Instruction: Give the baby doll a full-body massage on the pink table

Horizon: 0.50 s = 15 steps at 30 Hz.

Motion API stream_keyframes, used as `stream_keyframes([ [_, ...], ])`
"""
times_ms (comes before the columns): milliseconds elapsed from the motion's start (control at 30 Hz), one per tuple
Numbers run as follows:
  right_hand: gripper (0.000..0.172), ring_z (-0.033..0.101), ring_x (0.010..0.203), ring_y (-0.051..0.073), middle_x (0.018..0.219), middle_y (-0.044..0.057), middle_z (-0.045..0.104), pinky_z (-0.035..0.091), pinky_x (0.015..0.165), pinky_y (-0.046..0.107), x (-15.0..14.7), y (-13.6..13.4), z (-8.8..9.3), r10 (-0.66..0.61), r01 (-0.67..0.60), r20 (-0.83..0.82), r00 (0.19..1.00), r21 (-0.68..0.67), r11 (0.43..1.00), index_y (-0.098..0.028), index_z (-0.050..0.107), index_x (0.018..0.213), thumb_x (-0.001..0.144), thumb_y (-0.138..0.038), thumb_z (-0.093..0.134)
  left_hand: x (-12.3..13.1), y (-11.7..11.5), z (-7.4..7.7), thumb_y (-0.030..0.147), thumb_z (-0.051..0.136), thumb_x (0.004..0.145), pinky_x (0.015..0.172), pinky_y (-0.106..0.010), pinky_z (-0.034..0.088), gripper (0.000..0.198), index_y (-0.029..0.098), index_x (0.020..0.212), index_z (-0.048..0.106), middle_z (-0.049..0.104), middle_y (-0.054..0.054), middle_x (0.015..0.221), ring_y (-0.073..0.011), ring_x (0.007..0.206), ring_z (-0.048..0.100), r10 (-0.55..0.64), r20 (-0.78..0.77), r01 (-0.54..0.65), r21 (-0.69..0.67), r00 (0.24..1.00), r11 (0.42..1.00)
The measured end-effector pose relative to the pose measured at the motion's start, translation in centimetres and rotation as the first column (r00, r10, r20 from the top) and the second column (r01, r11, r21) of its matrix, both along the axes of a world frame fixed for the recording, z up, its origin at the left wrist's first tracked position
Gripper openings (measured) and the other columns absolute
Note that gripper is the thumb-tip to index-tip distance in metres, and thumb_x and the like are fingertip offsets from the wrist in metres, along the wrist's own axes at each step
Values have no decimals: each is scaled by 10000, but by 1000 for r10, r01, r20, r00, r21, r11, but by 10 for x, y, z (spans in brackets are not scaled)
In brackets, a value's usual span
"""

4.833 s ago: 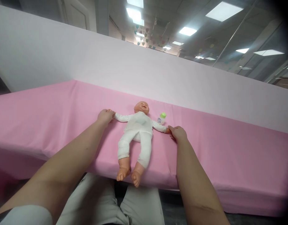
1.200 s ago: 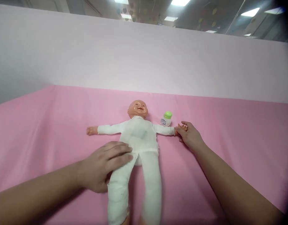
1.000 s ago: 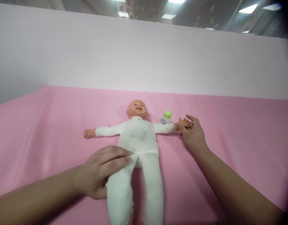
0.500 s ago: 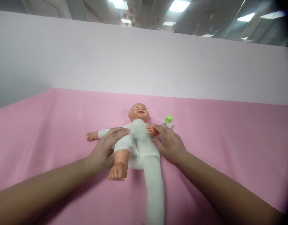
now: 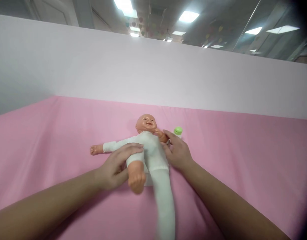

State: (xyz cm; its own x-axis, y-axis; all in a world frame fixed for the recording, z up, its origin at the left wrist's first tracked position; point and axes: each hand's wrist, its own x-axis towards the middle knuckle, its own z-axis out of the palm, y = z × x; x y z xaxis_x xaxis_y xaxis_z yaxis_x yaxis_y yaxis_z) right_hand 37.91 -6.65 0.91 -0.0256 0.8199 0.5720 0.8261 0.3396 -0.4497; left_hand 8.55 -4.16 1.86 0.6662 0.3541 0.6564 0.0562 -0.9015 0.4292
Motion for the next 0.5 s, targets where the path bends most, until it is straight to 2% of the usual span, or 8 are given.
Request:
stream_keyframes([
  [100, 666, 715, 940, 253, 1277, 119, 723, 583, 815, 403, 17, -5, 7, -142, 154, -209, 968, 41, 987, -223, 446, 1538, 935, -425, 643, 1, -21, 9, 320, 650, 943, 1080, -508, 545, 561, 193, 1476, 530, 601, -198, 1424, -348, 1314, 608, -106, 5, 105, 121, 994, 987],
  [200, 613, 717, 900, 257, 1103, 92, 757, 558, 789, 384, 36, -3, 15, -317, 308, -273, 908, -76, 948, -224, 509, 1466, 925, -485, 631, 8, -38, 18, 345, 657, 906, 1012, -480, 588, 576, 175, 1441, 531, 667, -191, 1301, -329, 1190, 674, -238, -45, 242, 148, 970, 959],
  [267, 493, 716, 878, 254, 993, 66, 762, 532, 765, 358, 50, 3, 19, -412, 364, -225, 883, -227, 903, -240, 582, 1360, 923, -466, 614, 13, -44, 22, 333, 634, 889, 971, -480, 601, 563, 185, 1421, 523, 701, -177, 1245, -316, 1109, 706, -295, -101, 308, 142, 950, 941],
  [333, 413, 708, 868, 251, 968, 63, 760, 500, 732, 334, 65, 10, 19, -462, 389, -126, 878, -375, 841, -244, 615, 1281, 909, -423, 607, 16, -46, 24, 307, 618, 869, 948, -485, 604, 558, 202, 1407, 513, 722, -165, 1221, -311, 1064, 721, -314, -146, 335, 152, 938, 930],
  [433, 290, 695, 869, 260, 974, 83, 759, 455, 700, 328, 83, 21, 11, -461, 398, 27, 887, -551, 733, -224, 666, 1109, 880, -394, 612, 18, -44, 25, 262, 600, 831, 923, -476, 608, 557, 215, 1380, 519, 739, -155, 1194, -307, 1044, 732, -318, -178, 345, 150, 931, 927],
  [500, 206, 684, 816, 258, 916, 84, 755, 433, 671, 328, 91, 28, 3, -443, 388, 69, 894, -611, 690, -217, 675, 941, 871, -401, 614, 17, -43, 25, 238, 599, 811, 934, -470, 605, 553, 216, 1360, 534, 748, -150, 1175, -302, 1046, 735, -333, -212, 365, 137, 919, 921],
])
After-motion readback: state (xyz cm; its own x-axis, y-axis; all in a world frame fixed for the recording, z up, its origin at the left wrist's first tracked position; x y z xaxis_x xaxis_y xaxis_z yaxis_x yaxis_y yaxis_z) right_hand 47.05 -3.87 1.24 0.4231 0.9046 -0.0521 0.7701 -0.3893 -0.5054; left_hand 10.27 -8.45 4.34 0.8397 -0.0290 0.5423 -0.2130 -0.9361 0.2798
